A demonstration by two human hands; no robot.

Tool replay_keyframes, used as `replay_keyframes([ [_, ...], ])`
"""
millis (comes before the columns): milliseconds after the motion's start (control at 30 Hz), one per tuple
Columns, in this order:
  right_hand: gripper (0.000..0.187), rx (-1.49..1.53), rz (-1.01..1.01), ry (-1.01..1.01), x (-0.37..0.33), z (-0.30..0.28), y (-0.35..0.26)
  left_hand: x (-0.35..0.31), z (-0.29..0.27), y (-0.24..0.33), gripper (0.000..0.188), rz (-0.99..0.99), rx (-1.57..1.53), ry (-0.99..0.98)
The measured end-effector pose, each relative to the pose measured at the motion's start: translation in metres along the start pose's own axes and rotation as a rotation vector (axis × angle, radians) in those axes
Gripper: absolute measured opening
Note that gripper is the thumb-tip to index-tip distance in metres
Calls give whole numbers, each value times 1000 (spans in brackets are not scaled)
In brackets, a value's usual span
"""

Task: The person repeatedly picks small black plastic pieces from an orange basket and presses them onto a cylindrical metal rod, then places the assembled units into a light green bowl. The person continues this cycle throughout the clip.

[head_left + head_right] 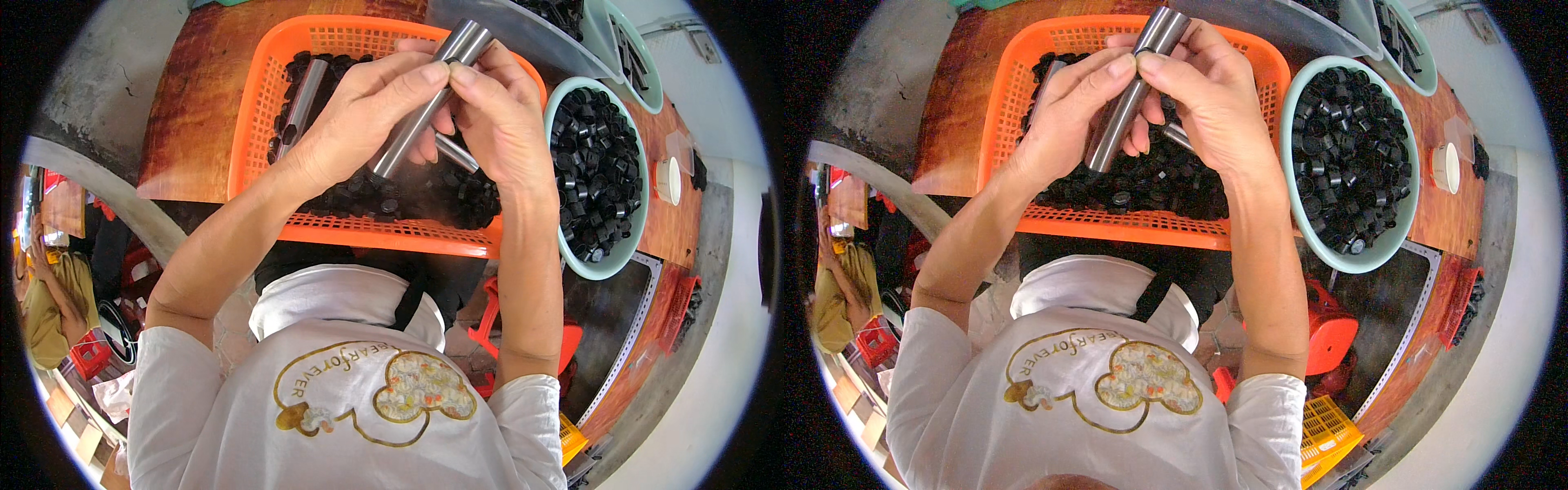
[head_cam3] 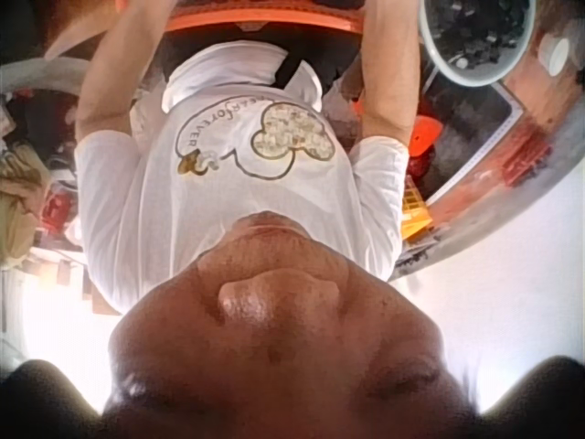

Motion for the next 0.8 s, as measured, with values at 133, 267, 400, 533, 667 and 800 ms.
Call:
replay_keyframes([
  [133,30,-40,-50,44,-1,0,-1,-5,4,2,44,85,-9,-22],
  [267,36,-86,-82,-19,-2,2,-2,-6,4,2,32,102,43,96],
  [400,30,-69,-138,-44,-6,5,-4,-8,3,3,36,172,86,126],
  [533,27,-162,-195,-53,-10,8,-6,-9,2,1,41,210,84,105],
  [667,25,-131,-192,-66,-10,8,-5,-9,1,-1,40,296,172,111],
  [800,23,-156,-205,-57,-11,7,-4,-9,3,-1,38,578,312,148],
])
Point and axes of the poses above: each hand's wrist, its own x-axis towards the middle knuckle, its own z-axis out of the palm, y = z × x, the point moved 2 cm from there along x, towards the middle knuckle, and after that the axes turned 14 degrees about y, right-handed, at the moved point
